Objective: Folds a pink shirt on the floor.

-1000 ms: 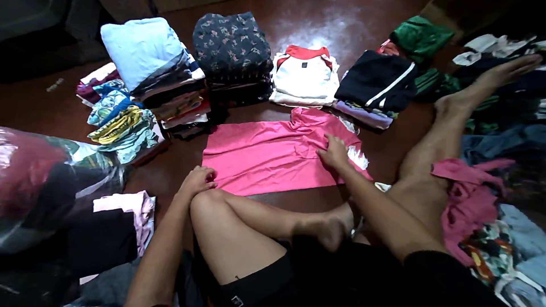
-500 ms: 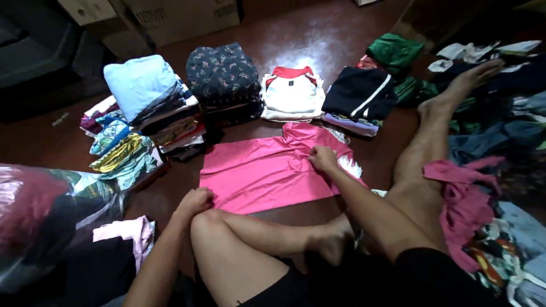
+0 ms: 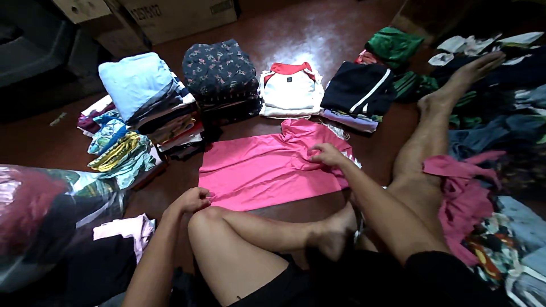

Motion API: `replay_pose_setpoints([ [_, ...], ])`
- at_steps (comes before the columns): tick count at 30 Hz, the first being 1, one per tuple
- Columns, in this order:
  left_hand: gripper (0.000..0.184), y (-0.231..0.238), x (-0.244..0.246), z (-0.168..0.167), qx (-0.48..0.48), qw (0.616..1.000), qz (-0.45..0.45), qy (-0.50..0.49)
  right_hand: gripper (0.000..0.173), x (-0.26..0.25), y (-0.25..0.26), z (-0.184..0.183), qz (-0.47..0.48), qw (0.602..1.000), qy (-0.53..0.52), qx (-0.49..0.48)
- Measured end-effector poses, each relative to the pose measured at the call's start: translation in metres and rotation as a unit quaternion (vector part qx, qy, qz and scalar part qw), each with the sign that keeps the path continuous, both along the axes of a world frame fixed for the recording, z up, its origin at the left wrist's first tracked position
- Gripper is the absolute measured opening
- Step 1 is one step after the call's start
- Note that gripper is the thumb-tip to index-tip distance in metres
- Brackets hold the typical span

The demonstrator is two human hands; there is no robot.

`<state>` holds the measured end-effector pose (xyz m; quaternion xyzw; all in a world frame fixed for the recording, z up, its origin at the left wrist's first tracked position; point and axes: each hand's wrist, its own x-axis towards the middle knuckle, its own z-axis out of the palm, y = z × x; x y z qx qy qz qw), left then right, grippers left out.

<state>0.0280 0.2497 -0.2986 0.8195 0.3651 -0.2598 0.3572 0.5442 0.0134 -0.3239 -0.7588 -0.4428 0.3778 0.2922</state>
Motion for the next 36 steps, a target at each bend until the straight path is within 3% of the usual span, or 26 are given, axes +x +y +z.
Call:
replay_pose_setpoints([
  [1,0.027,0.000,-0.001,0.008,-0.008,1.000,0.012,-0.017,0.021,0.002,-0.003,0.006,0.026,1.000,0.005,0.017],
  [3,0.020,0.002,-0.006,0.025,-0.029,0.995,0.053,-0.081,0.014,0.007,-0.013,0.026,0.028,0.996,0.042,0.074],
  [7,0.019,0.006,-0.002,0.032,-0.031,0.972,0.166,-0.165,0.016,0.021,-0.018,0.036,-0.082,0.976,0.111,0.169],
  [9,0.024,0.009,0.005,0.011,0.010,0.965,0.215,-0.150,0.033,0.024,-0.016,0.023,-0.118,0.976,0.078,0.169],
  [11,0.039,0.012,0.008,-0.014,0.044,0.969,0.212,-0.116,0.061,0.021,-0.017,0.010,-0.113,0.986,0.019,0.118],
  [13,0.055,0.010,0.007,-0.029,0.102,0.964,0.221,-0.107,0.075,0.016,-0.027,0.001,-0.107,0.990,-0.032,0.087],
  [15,0.060,0.003,-0.001,-0.031,0.178,0.941,0.258,-0.126,0.067,0.019,-0.043,0.005,-0.095,0.990,-0.081,0.066],
  [17,0.055,-0.012,-0.016,-0.022,0.216,0.922,0.294,-0.127,0.043,0.025,-0.066,0.013,-0.080,0.987,-0.139,0.026],
  [20,0.052,-0.034,-0.039,-0.018,0.171,0.927,0.323,-0.087,0.024,0.030,-0.099,0.018,-0.030,0.981,-0.180,-0.071],
  [25,0.044,-0.054,-0.042,-0.031,0.147,0.939,0.308,-0.041,0.042,0.024,-0.116,0.001,-0.075,0.952,-0.207,-0.210],
  [29,0.037,-0.041,-0.037,-0.033,0.137,0.944,0.294,-0.055,0.028,0.029,-0.113,-0.007,-0.063,0.946,-0.214,-0.236],
  [33,0.040,-0.042,-0.047,-0.036,0.096,0.906,0.388,-0.138,0.032,0.026,-0.122,-0.001,-0.033,0.937,-0.216,-0.274],
  [36,0.044,-0.051,-0.061,-0.042,0.055,0.912,0.387,-0.127,0.035,0.023,-0.129,-0.004,-0.013,0.922,-0.221,-0.319],
])
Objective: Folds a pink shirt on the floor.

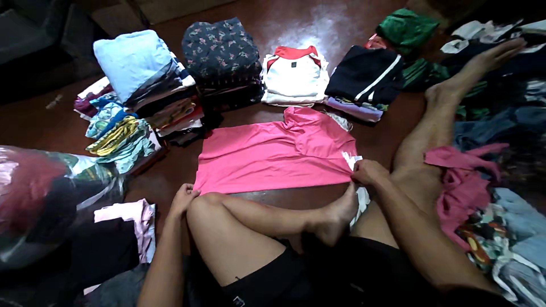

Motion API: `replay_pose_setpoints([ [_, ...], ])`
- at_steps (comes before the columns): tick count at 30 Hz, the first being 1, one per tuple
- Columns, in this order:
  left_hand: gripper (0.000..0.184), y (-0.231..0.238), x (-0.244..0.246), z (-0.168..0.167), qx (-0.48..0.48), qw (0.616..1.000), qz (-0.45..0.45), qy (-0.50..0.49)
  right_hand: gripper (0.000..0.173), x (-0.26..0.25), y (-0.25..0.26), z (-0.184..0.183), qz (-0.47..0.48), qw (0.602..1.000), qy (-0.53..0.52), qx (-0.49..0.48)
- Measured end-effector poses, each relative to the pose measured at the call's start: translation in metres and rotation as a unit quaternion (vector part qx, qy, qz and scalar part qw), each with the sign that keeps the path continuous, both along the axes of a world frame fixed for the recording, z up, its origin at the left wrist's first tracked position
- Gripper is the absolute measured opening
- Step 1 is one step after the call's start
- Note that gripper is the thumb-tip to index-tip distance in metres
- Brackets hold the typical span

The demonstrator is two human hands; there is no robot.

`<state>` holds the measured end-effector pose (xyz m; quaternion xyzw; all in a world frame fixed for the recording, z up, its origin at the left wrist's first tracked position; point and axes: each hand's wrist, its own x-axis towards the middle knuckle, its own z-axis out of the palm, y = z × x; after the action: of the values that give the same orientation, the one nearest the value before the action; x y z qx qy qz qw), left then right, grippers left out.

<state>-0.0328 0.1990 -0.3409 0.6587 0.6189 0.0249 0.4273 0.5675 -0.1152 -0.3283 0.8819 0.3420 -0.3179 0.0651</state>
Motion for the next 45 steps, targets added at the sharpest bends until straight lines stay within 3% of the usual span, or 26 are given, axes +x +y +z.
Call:
replay_pose_setpoints([
  [4,0.035,-0.011,-0.003,0.015,-0.028,0.997,-0.038,0.054,0.044,-0.010,0.008,0.013,0.004,0.999,-0.039,-0.012],
  [7,0.058,-0.007,0.005,0.020,-0.015,0.999,-0.008,0.048,0.058,-0.025,0.033,0.028,0.001,0.996,-0.017,0.091],
  [10,0.067,0.004,0.013,0.017,-0.018,0.999,0.000,0.042,0.067,-0.033,0.057,0.012,-0.013,0.988,-0.014,0.151],
  [14,0.056,0.014,0.023,0.021,-0.007,0.995,-0.065,0.076,0.034,-0.024,0.063,-0.003,-0.036,0.984,-0.032,0.169],
  [17,0.055,0.018,0.023,0.018,0.091,0.986,-0.102,0.100,0.029,-0.022,0.060,0.002,-0.024,0.992,-0.026,0.122],
  [20,0.047,0.028,0.019,0.005,0.148,0.966,-0.171,0.127,0.048,-0.035,0.066,0.012,-0.044,0.987,-0.031,0.154],
  [24,0.029,0.042,0.032,0.005,0.124,0.963,-0.190,0.144,0.079,-0.038,0.098,-0.001,-0.043,0.964,-0.036,0.258],
  [26,0.026,0.047,0.034,0.008,0.115,0.965,-0.193,0.139,0.071,-0.033,0.111,-0.014,-0.043,0.966,-0.038,0.252],
  [30,0.023,0.043,0.037,0.028,0.160,0.957,-0.204,0.128,0.030,-0.021,0.120,-0.011,-0.060,0.961,-0.009,0.270],
  [35,0.024,0.025,0.030,0.020,0.250,0.930,-0.221,0.152,0.022,-0.018,0.104,-0.004,-0.103,0.916,0.089,0.378],
  [38,0.023,0.018,0.028,0.016,0.293,0.935,-0.175,0.092,0.019,-0.016,0.094,-0.003,-0.134,0.883,0.165,0.419],
  [42,0.021,0.019,0.042,0.052,0.181,0.981,-0.034,-0.062,0.021,-0.011,0.090,0.006,-0.167,0.814,0.254,0.494],
  [45,0.023,0.029,0.055,0.048,0.112,0.989,0.015,-0.091,0.020,-0.010,0.094,0.004,-0.206,0.791,0.257,0.516],
])
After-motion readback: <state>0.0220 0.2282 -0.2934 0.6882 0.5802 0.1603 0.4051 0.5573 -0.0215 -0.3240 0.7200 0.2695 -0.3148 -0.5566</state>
